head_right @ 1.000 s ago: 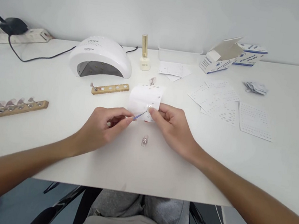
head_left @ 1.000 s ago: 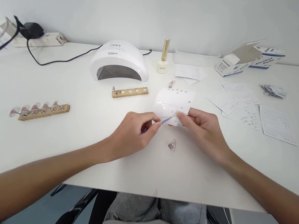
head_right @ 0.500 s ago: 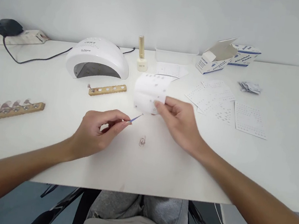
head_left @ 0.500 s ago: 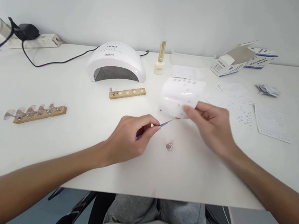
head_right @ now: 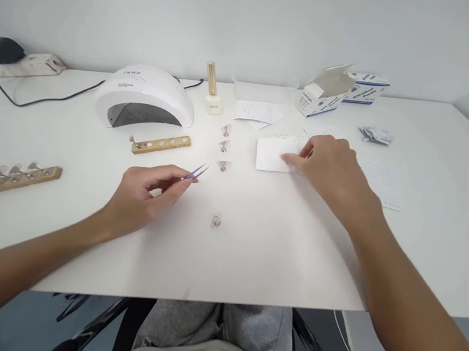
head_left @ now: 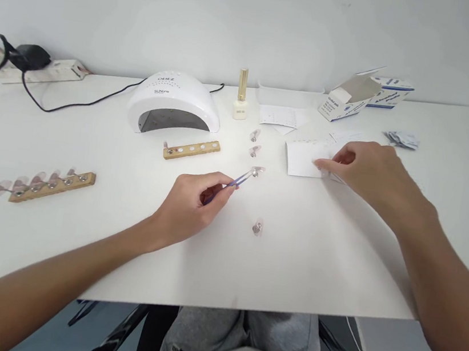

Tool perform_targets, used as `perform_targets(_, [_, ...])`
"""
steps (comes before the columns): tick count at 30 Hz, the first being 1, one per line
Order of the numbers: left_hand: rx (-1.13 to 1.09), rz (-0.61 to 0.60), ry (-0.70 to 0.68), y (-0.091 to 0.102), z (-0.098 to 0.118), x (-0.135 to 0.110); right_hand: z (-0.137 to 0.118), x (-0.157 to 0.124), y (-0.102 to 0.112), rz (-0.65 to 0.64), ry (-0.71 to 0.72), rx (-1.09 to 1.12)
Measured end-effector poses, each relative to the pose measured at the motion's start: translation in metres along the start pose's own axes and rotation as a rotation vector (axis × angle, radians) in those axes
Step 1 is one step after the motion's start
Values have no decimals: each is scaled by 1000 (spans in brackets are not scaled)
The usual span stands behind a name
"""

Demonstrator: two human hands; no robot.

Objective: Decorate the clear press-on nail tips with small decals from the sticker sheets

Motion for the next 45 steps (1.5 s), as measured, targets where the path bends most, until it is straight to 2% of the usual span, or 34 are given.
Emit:
perform_targets(1, [3,-2,5,0,0,0,-4,-3,2,39,-35,-59])
perform_targets(3, [12,-2,8,0,-1,1,-19,-11,0,-1,-3,-63])
perform_targets(8, [55,13,-46,2,3,0,-61,-41,-46,-600,236,193])
perform_targets(11, [107,44,-131,2,7,-1,-73,-55,-65,-717,311,269])
perform_targets(15, [215,101,-322,-2,14,-4,-76,-60,-74,-693,347,306])
perform_targets(17, [268,129,-373,-4,15,-7,-76,-59,-75,-672,360,325])
perform_targets(26, [329,158,-415,-5,15,-10,-79,-57,-77,-673,361,395])
perform_targets(32, [289,206,-423,-1,19,-10,-77,-50,-68,-612,255,494])
perform_targets(39, [290,133,-380,-8,16,-13,-71,-42,-68,-444,244,494])
perform_targets(45, [259,102,-329,-13,11,-14,-64,-38,-73,-387,250,518])
Point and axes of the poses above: each hand's wrist, its own x-axis towards the middle knuckle, its own y-axis out of the back of the hand, z = x × y, the point moved 5 cm from there along x, towards the middle knuckle, and after that the axes turned 1 degree about -z, right-handed, at the moved point
